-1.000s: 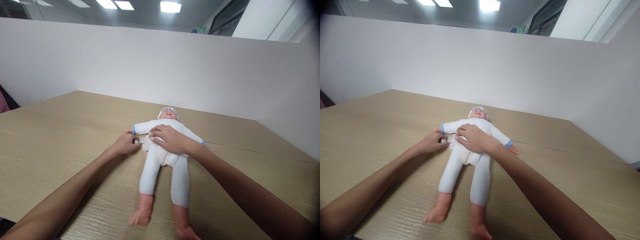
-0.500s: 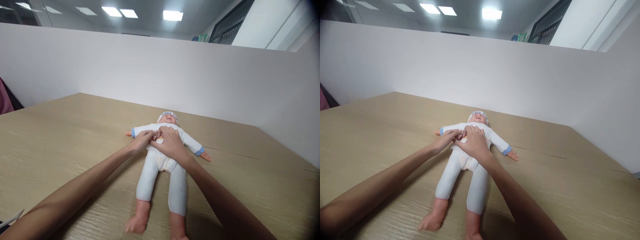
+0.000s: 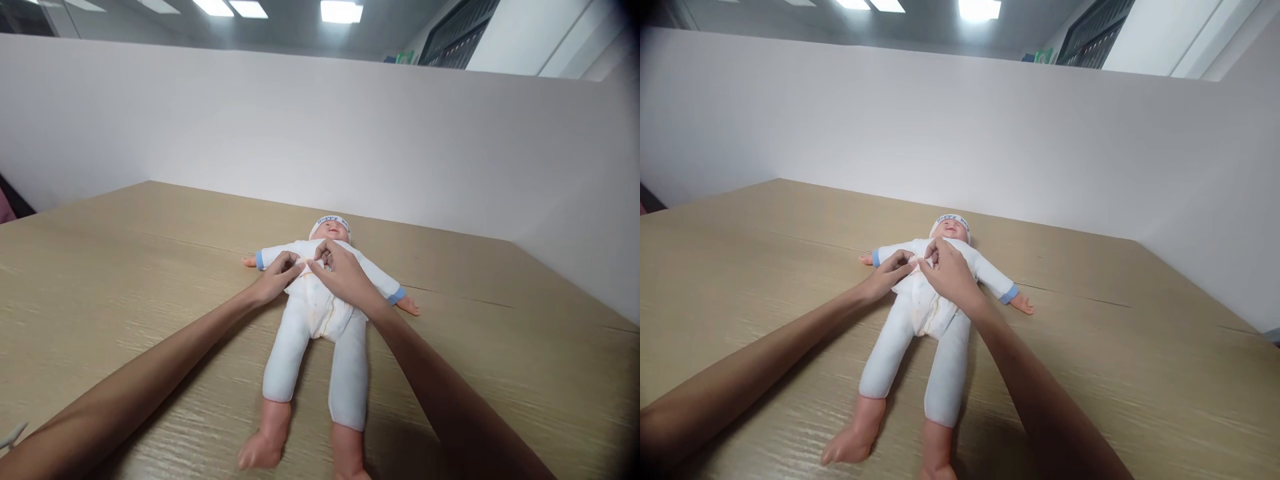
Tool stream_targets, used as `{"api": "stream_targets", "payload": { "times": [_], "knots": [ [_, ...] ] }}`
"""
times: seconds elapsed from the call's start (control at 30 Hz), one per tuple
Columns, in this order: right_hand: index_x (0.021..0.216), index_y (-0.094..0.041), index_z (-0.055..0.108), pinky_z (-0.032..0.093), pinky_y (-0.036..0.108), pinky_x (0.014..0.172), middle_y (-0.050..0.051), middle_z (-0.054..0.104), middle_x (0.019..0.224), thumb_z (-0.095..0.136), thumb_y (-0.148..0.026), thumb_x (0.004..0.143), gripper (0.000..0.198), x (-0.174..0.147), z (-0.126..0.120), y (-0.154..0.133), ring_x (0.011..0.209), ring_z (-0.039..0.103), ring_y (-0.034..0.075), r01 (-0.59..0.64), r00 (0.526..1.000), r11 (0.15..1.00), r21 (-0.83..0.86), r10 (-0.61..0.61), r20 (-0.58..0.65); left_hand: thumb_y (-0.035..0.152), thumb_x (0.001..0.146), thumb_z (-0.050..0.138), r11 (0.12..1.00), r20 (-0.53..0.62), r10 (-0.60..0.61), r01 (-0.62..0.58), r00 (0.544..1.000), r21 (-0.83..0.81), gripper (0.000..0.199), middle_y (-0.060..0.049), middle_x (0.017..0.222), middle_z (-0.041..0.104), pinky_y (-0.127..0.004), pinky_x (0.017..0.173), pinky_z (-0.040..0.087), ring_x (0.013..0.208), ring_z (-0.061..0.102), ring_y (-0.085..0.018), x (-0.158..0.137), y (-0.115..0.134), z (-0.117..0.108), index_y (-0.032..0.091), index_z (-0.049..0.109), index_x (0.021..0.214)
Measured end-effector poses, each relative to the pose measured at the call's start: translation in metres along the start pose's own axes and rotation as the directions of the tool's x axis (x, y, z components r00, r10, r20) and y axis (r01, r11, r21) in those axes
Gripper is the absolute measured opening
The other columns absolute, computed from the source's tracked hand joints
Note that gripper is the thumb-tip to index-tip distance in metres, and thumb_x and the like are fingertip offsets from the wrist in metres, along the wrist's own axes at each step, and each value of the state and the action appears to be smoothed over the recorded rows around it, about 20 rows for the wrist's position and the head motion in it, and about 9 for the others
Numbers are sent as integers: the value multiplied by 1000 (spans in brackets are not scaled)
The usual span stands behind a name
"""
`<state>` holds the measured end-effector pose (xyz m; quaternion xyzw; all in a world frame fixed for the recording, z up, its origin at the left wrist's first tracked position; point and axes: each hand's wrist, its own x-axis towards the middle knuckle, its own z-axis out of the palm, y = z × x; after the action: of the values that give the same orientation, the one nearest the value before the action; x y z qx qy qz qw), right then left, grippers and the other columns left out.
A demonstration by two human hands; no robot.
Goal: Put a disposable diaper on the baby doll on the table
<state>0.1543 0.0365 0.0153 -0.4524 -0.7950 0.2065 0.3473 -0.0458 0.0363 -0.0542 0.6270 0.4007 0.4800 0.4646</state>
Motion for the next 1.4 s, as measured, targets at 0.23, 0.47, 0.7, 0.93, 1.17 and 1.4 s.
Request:
{"api": "stream_targets", "payload": {
  "times": [0.23, 0.47, 0.7, 0.93, 1.17, 1.4],
  "knots": [
    [107, -24, 61, 45, 34, 74, 1, 59, 95, 64, -24, 91, 17, 6, 3, 13, 76, 55, 18, -40, 989, 995, 92, 53, -137, 68, 95, 70, 1000, -97, 17, -19, 995, -20, 50, 0, 90, 58, -30, 73, 46, 82, 56, -17, 5, -7, 7, 21, 56, 105],
    [104, -24, 61, 52, 36, 80, 3, 63, 100, 61, -18, 98, 9, -51, -9, -31, 82, 60, 20, 183, 894, 983, -4, -169, -415, 49, 113, 52, 961, -341, 205, -122, 918, 249, 29, -7, 119, 70, -35, 87, 49, 95, 62, -20, -43, 43, 15, 23, 62, 117],
    [124, -26, 63, 57, 35, 86, 4, 74, 115, 65, -14, 103, 24, -169, -23, -46, 94, 70, 21, 240, 962, 971, 1, -238, 135, 42, 113, 51, 725, 360, 210, -392, 909, 566, 31, -4, 84, 67, -39, 85, 44, 90, 60, -25, -125, 66, 21, 23, 70, 98],
    [111, -22, 67, 51, 37, 85, 3, 74, 92, 67, -20, 104, 7, -173, -19, -19, 92, 70, 25, 62, 996, 979, -193, -46, 83, 58, 100, 71, 759, 109, 85, -135, 990, 637, 36, -2, 87, 72, -36, 77, 43, 80, 63, -24, -120, 55, 24, 23, 62, 107],
    [93, -22, 62, 37, 34, 70, 0, 66, 77, 71, -29, 105, 16, -158, 8, -29, 77, 62, 23, -86, 996, 934, -346, 83, -25, 53, 100, 70, 648, 33, 81, -78, 996, 757, 37, 0, 71, 64, -33, 68, 32, 65, 55, -21, -104, 47, 36, 24, 58, 81],
    [104, -21, 68, 51, 39, 89, 8, 69, 112, 69, -18, 102, 3, -162, 12, -22, 104, 66, 28, -21, 998, 954, -300, 3, -58, 46, 103, 67, 749, 113, 264, -277, 958, 601, 27, -8, 110, 70, -39, 96, 47, 104, 63, -26, -106, 40, 29, 22, 65, 91]
  ]
}}
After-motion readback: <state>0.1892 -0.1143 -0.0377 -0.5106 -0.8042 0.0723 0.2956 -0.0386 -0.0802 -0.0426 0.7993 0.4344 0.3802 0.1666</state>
